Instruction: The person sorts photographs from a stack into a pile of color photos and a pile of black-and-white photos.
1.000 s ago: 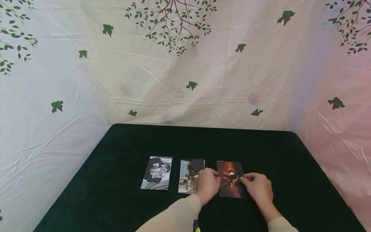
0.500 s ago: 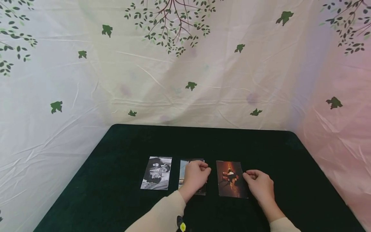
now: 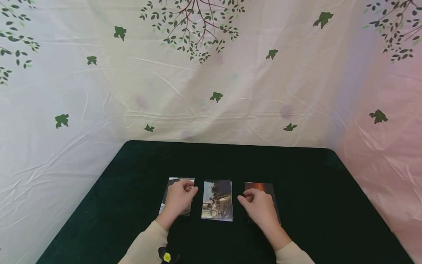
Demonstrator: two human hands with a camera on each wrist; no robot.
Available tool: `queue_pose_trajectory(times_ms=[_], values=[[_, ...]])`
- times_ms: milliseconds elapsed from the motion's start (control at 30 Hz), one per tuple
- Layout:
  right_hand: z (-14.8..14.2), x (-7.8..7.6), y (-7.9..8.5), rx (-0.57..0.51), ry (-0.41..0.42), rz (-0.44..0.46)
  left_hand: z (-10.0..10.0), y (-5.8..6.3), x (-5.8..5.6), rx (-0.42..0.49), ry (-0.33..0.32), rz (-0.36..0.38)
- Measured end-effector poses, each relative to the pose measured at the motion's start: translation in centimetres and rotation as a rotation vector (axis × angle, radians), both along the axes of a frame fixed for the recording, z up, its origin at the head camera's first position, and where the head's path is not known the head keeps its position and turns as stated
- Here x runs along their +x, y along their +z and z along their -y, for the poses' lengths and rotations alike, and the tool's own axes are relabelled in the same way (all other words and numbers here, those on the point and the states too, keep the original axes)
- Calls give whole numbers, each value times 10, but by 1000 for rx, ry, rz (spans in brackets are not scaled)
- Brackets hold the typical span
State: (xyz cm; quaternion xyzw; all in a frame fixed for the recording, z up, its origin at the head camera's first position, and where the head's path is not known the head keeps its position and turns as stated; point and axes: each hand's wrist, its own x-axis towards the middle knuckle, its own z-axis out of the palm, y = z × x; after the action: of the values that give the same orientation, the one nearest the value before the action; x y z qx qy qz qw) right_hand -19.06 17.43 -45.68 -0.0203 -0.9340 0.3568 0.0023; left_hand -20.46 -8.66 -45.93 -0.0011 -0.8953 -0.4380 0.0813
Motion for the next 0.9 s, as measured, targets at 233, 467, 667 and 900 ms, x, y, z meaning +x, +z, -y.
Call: queue_pose_trajectory(times_ms=[233,467,667,900], values=[[36,-5,-10,51,32,-53,-1,-9,3,-42,-55,71],[39,-6,-16,72,14,-36,-4,-15,1,-72,-88,68],[39,-6,-20,82,18,-11,-7,-19,0,-84,-100,113],[40,-8,-26,95,37,8,-11,-22,5,-78,-151,141]])
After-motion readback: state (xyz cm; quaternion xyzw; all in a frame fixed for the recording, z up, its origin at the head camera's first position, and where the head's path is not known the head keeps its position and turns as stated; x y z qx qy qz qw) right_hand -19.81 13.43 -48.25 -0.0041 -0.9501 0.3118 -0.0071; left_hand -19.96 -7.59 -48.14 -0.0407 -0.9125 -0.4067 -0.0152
